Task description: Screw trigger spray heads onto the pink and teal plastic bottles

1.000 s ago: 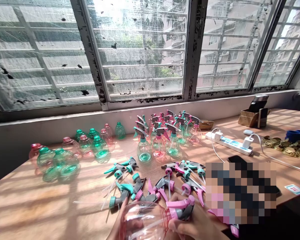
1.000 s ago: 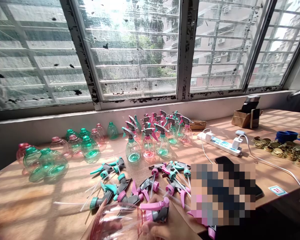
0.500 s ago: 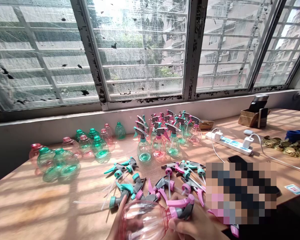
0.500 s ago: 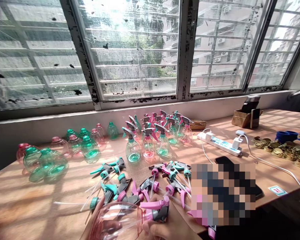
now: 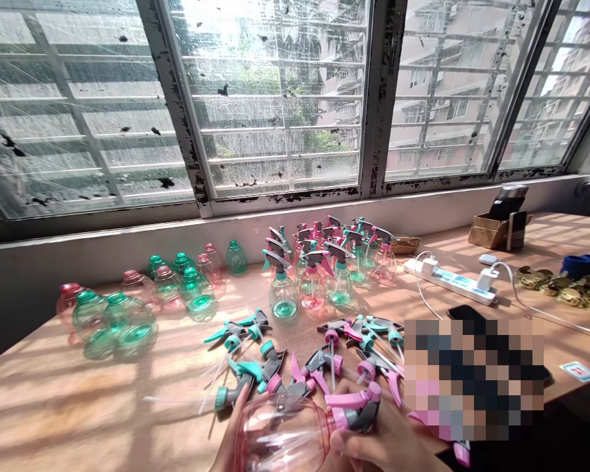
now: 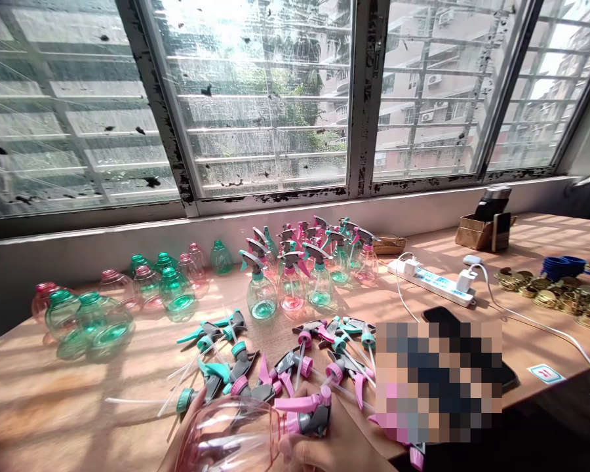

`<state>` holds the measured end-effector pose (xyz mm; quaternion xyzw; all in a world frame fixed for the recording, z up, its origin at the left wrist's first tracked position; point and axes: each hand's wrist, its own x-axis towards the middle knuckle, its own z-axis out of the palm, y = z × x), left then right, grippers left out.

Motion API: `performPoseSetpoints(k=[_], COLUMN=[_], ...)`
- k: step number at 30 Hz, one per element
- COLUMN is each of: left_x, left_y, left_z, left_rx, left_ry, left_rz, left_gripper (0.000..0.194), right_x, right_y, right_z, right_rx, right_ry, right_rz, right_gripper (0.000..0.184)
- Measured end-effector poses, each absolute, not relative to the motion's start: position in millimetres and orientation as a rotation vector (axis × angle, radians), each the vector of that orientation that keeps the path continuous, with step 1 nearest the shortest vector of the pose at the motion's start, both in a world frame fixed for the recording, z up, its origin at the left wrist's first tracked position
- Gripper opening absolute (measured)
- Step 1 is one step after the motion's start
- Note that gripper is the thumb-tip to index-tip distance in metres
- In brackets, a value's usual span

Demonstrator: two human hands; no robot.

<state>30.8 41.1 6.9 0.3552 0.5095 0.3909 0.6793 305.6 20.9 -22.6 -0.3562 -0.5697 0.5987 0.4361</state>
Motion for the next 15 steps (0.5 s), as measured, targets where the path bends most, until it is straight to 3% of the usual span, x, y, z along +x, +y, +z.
performPoseSetpoints(k=[10, 15], left_x=[16, 21], left_y=[34, 34], left_z=[4, -5], left_rx=[0.918, 0.921], left_ry=[1.059, 1.085], left_rz=[0.780, 0.916], left_gripper=[0.111, 0.109], right_x=[305, 306], right_y=[19, 19], right_z=[-13, -15], right_rx=[-0.877, -0.879], right_ry=[-1.346, -1.387], right_rz=[1.610, 1.518], right_gripper=[0.035, 0.031])
